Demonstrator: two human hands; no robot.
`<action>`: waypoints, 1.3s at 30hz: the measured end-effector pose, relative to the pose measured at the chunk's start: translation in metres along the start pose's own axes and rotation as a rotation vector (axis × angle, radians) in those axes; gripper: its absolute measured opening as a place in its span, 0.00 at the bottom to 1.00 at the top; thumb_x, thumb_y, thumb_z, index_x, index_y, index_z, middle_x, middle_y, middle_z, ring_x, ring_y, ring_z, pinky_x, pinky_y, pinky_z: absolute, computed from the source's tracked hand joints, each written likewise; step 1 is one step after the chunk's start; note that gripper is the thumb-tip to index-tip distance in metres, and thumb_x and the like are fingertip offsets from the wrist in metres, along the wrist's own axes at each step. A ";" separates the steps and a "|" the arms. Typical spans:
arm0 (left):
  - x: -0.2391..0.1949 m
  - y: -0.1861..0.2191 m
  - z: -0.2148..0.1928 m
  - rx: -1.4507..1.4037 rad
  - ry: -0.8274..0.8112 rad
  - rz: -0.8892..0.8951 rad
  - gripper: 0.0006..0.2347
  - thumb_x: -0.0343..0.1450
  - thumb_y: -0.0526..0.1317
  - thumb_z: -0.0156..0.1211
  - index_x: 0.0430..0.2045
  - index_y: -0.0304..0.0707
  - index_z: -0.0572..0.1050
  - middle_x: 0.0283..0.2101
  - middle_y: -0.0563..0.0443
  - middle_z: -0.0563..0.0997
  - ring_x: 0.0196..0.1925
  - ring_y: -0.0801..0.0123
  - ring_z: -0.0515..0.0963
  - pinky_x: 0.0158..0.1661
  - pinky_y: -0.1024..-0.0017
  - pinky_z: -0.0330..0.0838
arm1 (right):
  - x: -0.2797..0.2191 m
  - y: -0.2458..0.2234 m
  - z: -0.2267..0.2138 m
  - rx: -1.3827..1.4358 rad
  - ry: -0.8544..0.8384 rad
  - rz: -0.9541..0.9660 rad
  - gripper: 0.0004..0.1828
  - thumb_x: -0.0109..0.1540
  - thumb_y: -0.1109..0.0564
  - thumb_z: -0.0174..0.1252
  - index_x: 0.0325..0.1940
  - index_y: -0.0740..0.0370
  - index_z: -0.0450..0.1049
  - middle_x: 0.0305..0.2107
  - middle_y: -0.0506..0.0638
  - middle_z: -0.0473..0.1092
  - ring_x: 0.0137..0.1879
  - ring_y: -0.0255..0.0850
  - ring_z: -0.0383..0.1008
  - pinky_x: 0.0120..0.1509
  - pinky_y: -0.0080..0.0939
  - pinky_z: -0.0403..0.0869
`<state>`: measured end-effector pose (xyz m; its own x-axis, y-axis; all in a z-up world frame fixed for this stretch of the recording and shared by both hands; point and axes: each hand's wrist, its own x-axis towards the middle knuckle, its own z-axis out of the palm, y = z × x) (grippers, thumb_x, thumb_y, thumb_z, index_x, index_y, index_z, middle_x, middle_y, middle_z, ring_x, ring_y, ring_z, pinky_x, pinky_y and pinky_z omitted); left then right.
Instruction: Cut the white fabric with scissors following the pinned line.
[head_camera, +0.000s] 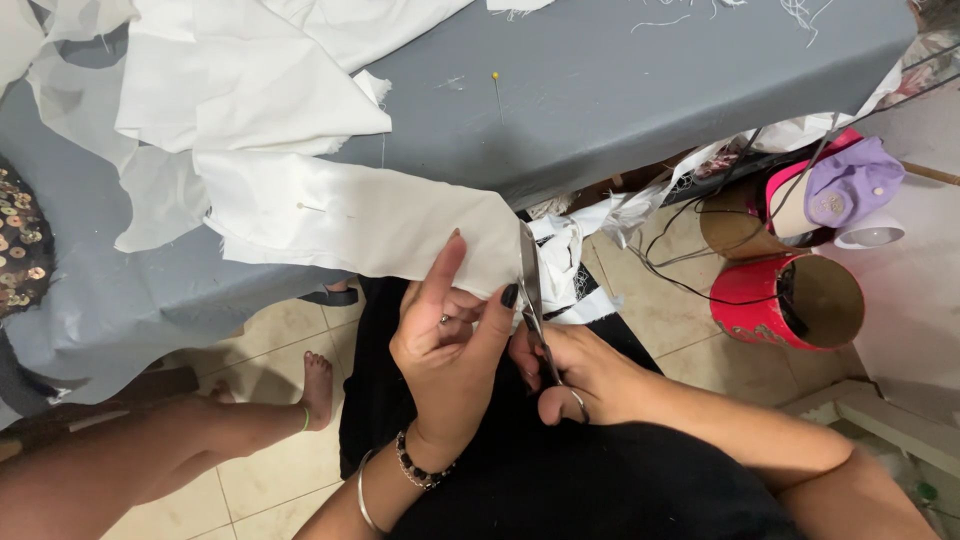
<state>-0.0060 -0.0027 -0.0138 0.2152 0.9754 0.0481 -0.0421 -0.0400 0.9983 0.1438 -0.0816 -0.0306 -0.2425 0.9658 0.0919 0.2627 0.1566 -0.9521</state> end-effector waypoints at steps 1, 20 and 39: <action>0.000 0.001 0.000 0.000 0.001 -0.001 0.23 0.67 0.33 0.72 0.58 0.35 0.74 0.33 0.54 0.73 0.26 0.84 0.74 0.29 0.88 0.74 | 0.000 -0.001 -0.001 0.000 -0.001 0.000 0.42 0.61 0.15 0.34 0.35 0.56 0.61 0.26 0.47 0.67 0.30 0.40 0.68 0.35 0.41 0.67; -0.001 0.000 0.001 0.004 0.024 -0.008 0.24 0.66 0.34 0.72 0.58 0.35 0.75 0.29 0.58 0.72 0.25 0.85 0.72 0.30 0.88 0.73 | -0.011 0.005 0.008 -0.094 0.108 0.017 0.26 0.67 0.31 0.45 0.32 0.54 0.61 0.23 0.43 0.63 0.27 0.39 0.61 0.31 0.39 0.63; -0.002 0.005 -0.004 -0.072 -0.007 -0.007 0.24 0.65 0.31 0.72 0.58 0.32 0.75 0.29 0.57 0.73 0.26 0.84 0.75 0.33 0.87 0.77 | -0.023 0.009 0.000 -0.128 0.091 0.017 0.24 0.66 0.34 0.50 0.30 0.53 0.60 0.21 0.43 0.59 0.25 0.38 0.59 0.31 0.38 0.63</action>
<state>-0.0103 -0.0038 -0.0090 0.2227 0.9740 0.0419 -0.1109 -0.0174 0.9937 0.1520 -0.1023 -0.0414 -0.1529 0.9823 0.1079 0.3842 0.1597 -0.9094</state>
